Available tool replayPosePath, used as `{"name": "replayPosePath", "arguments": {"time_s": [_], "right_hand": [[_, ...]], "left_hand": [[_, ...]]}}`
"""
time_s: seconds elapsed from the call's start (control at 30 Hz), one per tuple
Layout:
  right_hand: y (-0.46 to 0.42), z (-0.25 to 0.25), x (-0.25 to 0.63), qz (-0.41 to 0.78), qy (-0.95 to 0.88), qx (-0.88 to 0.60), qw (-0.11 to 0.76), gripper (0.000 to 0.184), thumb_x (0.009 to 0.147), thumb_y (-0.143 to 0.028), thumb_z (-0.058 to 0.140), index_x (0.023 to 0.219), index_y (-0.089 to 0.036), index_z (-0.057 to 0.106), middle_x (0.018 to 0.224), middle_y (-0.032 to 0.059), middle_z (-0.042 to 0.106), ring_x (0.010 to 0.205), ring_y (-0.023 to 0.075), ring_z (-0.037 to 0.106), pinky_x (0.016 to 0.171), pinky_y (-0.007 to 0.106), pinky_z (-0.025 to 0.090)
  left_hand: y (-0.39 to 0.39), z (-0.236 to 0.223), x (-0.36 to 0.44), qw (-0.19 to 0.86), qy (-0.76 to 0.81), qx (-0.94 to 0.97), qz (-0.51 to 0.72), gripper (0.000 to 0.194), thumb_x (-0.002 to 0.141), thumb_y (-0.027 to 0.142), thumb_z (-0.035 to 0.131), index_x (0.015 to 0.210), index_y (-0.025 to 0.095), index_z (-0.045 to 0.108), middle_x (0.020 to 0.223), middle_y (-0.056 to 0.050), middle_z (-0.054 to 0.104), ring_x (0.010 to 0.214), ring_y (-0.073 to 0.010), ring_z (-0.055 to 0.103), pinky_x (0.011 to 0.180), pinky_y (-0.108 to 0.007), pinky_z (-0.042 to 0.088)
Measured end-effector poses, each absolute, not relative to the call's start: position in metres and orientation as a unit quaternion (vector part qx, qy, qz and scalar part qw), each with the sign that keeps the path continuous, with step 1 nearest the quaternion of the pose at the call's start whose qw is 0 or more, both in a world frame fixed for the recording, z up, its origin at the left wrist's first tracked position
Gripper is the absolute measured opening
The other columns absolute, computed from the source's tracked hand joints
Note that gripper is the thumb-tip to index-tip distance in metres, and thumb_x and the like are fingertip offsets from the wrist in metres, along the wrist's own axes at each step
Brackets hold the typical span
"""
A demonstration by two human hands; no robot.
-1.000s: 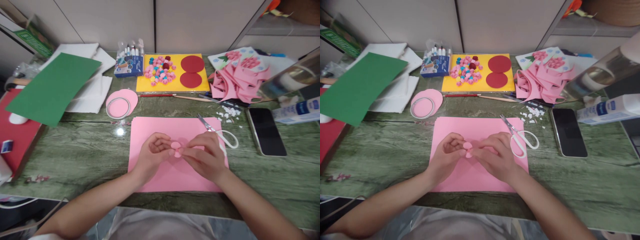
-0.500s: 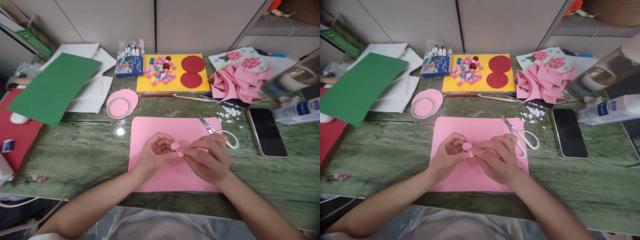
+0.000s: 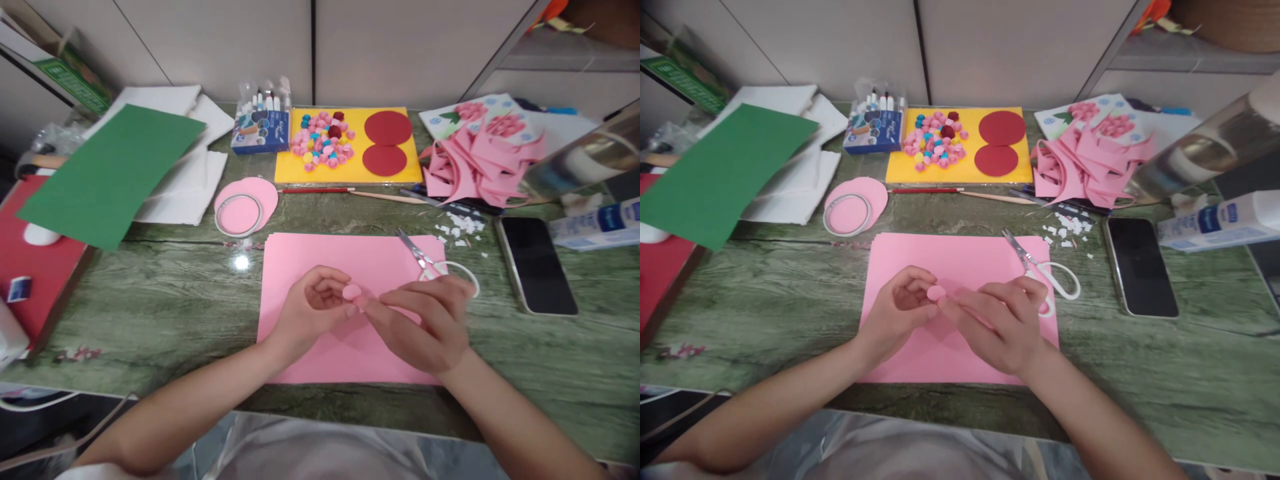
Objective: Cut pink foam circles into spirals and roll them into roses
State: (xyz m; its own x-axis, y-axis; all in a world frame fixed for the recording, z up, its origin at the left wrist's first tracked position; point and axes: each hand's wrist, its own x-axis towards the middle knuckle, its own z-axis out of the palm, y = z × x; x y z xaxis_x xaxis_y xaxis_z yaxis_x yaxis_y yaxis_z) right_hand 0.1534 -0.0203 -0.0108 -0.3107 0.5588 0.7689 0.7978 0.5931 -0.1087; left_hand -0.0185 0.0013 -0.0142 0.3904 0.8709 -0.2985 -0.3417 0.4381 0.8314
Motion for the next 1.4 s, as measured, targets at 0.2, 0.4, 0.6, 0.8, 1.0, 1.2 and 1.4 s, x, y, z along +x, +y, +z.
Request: {"name": "replayPosePath", "arguments": {"time_s": [0.2, 0.4, 0.6, 0.8, 1.0, 1.2, 1.4], "right_hand": [[-0.021, -0.014, 0.156, -0.144, -0.795, -0.43, 0.404, 0.016, 0.067, -0.02, 0.074, 0.079, -0.028, 0.068, 0.069, -0.0049, 0.064, 0.067, 0.0121, 0.052, 0.065, 0.033, 0.033], [-0.021, -0.011, 0.155, -0.132, -0.795, -0.434, 0.403, 0.017, 0.067, -0.022, 0.075, 0.08, -0.029, 0.067, 0.067, -0.0051, 0.064, 0.066, 0.0116, 0.051, 0.065, 0.033, 0.033], [-0.022, -0.012, 0.156, -0.128, -0.8, -0.434, 0.394, 0.012, 0.069, -0.024, 0.073, 0.077, -0.03, 0.066, 0.065, -0.0057, 0.064, 0.064, 0.0114, 0.052, 0.064, 0.032, 0.033], [-0.021, -0.014, 0.158, -0.121, -0.809, -0.431, 0.381, 0.016, 0.065, -0.023, 0.076, 0.075, -0.031, 0.067, 0.066, -0.006, 0.066, 0.064, 0.0127, 0.053, 0.064, 0.034, 0.033], [-0.019, -0.007, 0.154, -0.108, -0.806, -0.439, 0.382, 0.013, 0.067, -0.02, 0.074, 0.07, -0.029, 0.065, 0.063, -0.0054, 0.064, 0.062, 0.0126, 0.051, 0.063, 0.033, 0.032], [-0.017, -0.006, 0.153, -0.043, -0.8, -0.463, 0.378, 0.017, 0.068, -0.016, 0.073, 0.073, -0.028, 0.063, 0.065, -0.0037, 0.064, 0.066, 0.0144, 0.05, 0.064, 0.034, 0.033], [-0.015, -0.009, 0.154, 0.01, -0.808, -0.468, 0.359, 0.015, 0.069, -0.017, 0.072, 0.075, -0.027, 0.063, 0.07, -0.002, 0.064, 0.071, 0.0154, 0.05, 0.067, 0.035, 0.034]], "left_hand": [[0.001, -0.017, -0.021, 0.744, 0.398, 0.362, 0.396, 0.026, 0.064, 0.013, 0.072, 0.086, 0.019, 0.059, 0.075, 0.001, 0.065, 0.07, -0.0094, 0.061, 0.067, -0.02, 0.047], [0.0, -0.017, -0.024, 0.69, 0.452, 0.405, 0.395, 0.017, 0.068, 0.018, 0.07, 0.082, 0.017, 0.061, 0.068, 0.0, 0.068, 0.064, -0.0103, 0.064, 0.064, -0.02, 0.048], [0.002, -0.006, -0.022, 0.659, 0.48, 0.44, 0.377, 0.017, 0.069, 0.017, 0.068, 0.082, 0.016, 0.059, 0.065, 0.001, 0.069, 0.064, -0.0105, 0.065, 0.064, -0.019, 0.049], [0.003, -0.004, -0.023, 0.651, 0.477, 0.455, 0.376, 0.015, 0.069, 0.017, 0.067, 0.081, 0.016, 0.058, 0.066, 0.001, 0.069, 0.064, -0.0103, 0.066, 0.063, -0.018, 0.049], [0.003, -0.005, -0.024, 0.64, 0.471, 0.482, 0.369, 0.015, 0.07, 0.017, 0.066, 0.082, 0.016, 0.058, 0.067, 0.001, 0.068, 0.065, -0.0101, 0.066, 0.062, -0.018, 0.049], [0.003, -0.006, -0.026, 0.603, 0.455, 0.542, 0.367, 0.016, 0.072, 0.018, 0.064, 0.088, 0.017, 0.058, 0.071, 0.0, 0.067, 0.068, -0.01, 0.065, 0.067, -0.019, 0.049], [0.005, -0.009, -0.03, 0.516, 0.457, 0.641, 0.337, 0.017, 0.075, 0.02, 0.06, 0.092, 0.019, 0.059, 0.08, 0.0, 0.067, 0.074, -0.0107, 0.065, 0.074, -0.022, 0.049]]}}
